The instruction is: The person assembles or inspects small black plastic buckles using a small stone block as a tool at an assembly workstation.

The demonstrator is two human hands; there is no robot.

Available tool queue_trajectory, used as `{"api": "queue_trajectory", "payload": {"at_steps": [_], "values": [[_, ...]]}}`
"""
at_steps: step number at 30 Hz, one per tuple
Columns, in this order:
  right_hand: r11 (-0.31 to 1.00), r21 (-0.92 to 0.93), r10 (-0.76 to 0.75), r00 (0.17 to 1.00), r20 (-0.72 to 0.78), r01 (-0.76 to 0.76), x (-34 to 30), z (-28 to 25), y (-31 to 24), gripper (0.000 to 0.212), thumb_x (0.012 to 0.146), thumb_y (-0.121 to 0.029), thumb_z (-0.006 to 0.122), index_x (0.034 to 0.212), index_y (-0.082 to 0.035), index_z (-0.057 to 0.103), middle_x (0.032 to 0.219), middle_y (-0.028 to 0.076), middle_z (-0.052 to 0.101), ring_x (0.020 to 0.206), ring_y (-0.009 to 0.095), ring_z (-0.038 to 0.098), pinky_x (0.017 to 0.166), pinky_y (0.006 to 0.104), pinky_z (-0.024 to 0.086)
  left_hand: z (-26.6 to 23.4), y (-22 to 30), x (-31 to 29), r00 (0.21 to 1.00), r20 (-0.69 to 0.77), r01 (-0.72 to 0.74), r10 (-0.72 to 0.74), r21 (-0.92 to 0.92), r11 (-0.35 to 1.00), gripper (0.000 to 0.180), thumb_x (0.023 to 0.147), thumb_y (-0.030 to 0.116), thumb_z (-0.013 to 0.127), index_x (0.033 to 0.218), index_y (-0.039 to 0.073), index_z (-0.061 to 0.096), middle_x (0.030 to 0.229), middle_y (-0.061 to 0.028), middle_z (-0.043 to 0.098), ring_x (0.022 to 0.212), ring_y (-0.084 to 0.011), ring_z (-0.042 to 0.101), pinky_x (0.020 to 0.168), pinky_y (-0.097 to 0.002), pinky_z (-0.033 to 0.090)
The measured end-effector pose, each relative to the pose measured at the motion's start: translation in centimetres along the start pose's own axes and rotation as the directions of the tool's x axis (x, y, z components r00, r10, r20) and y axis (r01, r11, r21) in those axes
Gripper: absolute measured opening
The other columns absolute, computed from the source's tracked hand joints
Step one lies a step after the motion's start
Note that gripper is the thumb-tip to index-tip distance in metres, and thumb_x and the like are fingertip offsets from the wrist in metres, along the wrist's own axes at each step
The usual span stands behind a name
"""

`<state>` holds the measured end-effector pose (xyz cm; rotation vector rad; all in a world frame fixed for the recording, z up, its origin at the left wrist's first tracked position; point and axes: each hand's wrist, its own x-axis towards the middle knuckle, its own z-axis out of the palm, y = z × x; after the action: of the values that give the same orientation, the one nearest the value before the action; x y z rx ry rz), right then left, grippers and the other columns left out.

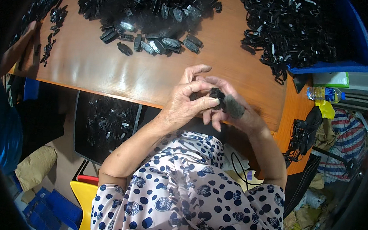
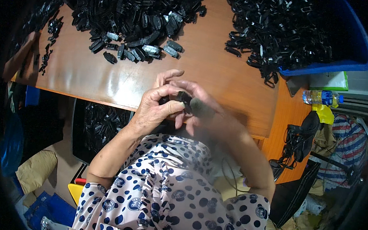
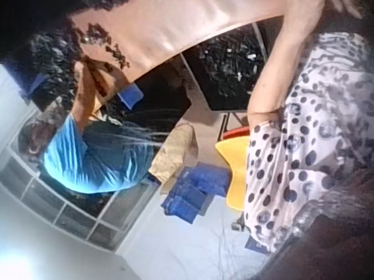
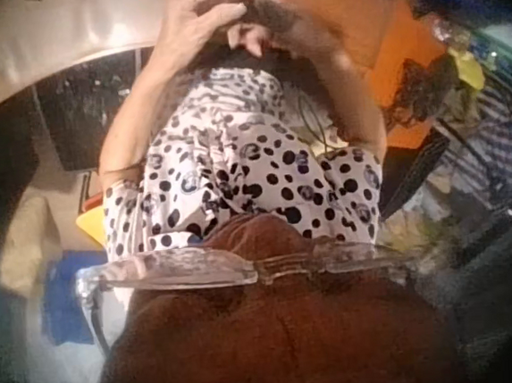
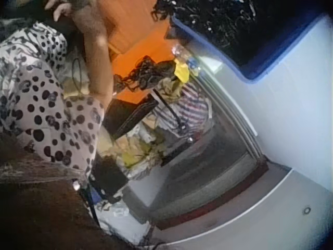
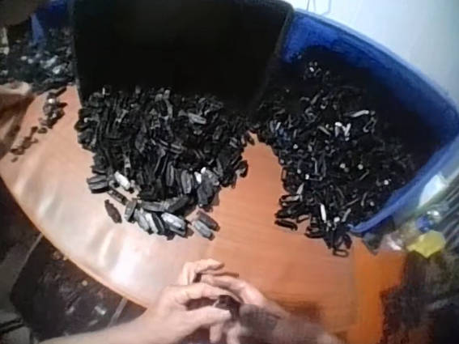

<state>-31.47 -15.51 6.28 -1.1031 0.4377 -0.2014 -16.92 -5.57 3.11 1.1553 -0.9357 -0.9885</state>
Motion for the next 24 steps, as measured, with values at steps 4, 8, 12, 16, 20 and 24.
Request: {"api": "queue_trajectory", "payload": {"at_steps": [4,8,12,16,20,24], "values": [[0.978,0.211,-0.005,0.997,0.079,-0.012,-0.5,0.3,1.3,0.078,0.087,-0.034,0.068,0.141,0.001,0.024,0.095,0.011,0.058,0.069,0.014,0.063,0.05,0.0218,0.053,0.2,-0.2,-1.2,0.959,0.095,0.284,-0.267,-0.306,0.909,0.023,0.085,0.019,0.069,0.101,0.001,0.067,0.134,-0.0137,0.04,0.12,-0.0214,0.044,0.101,-0.0367,0.039],[0.905,0.415,0.074,0.995,0.069,-0.096,-0.3,1.1,2.2,0.067,0.094,-0.029,0.057,0.144,0.0,0.023,0.082,0.013,0.059,0.068,0.017,0.062,0.053,0.0226,0.052,0.9,0.1,-2.6,0.922,0.101,0.36,-0.373,-0.576,0.734,0.024,0.092,0.019,0.062,0.111,0.005,0.062,0.102,-0.0028,0.06,0.087,-0.0113,0.059,0.077,-0.0255,0.049],[0.973,-0.218,-0.076,0.997,0.032,0.081,0.0,-3.4,2.1,0.066,0.094,-0.026,0.057,0.144,0.003,0.025,0.11,0.012,0.059,0.085,0.016,0.063,0.068,0.0245,0.052,-0.7,-0.1,-2.6,0.909,-0.019,0.374,-0.416,-0.406,0.834,0.018,0.095,0.023,0.057,0.1,0.006,0.061,0.089,-0.0009,0.061,0.072,-0.0064,0.053,0.068,-0.0196,0.044],[0.116,-0.991,-0.499,0.859,-0.115,-0.065,2.2,-10.2,-2.9,0.038,0.088,-0.014,0.062,0.123,-0.001,0.052,0.108,0.017,0.059,0.099,0.031,0.058,0.086,0.0371,0.047,-8.9,-1.1,-3.2,0.916,-0.376,0.221,-0.142,0.176,0.959,0.018,0.096,0.022,0.054,0.094,0.004,0.058,0.089,-0.0022,0.064,0.083,-0.0113,0.058,0.076,-0.0273,0.048],[-0.291,-0.943,-0.539,0.842,0.02,-0.164,4.3,-14.2,-3.9,0.025,0.089,-0.012,0.06,0.11,0.001,0.057,0.1,0.019,0.058,0.094,0.037,0.056,0.079,0.0438,0.047,-15.3,1.8,-1.5,0.884,-0.451,0.33,0.124,0.788,0.519,0.026,0.094,0.025,0.056,0.103,0.0,0.059,0.082,-0.0153,0.067,0.075,-0.0237,0.066,0.068,-0.0346,0.05],[-0.323,-0.937,-0.518,0.853,0.059,-0.131,5.4,-15.0,-3.3,0.024,0.084,-0.006,0.062,0.107,0.001,0.057,0.097,0.018,0.058,0.091,0.037,0.056,0.078,0.044,0.047,-18.7,1.8,2.0,0.866,-0.493,0.49,-0.083,0.807,0.33,0.04,0.09,0.042,0.058,0.099,0.004,0.065,0.078,-0.0189,0.067,0.076,-0.0364,0.066,0.067,-0.0454,0.05]]}}
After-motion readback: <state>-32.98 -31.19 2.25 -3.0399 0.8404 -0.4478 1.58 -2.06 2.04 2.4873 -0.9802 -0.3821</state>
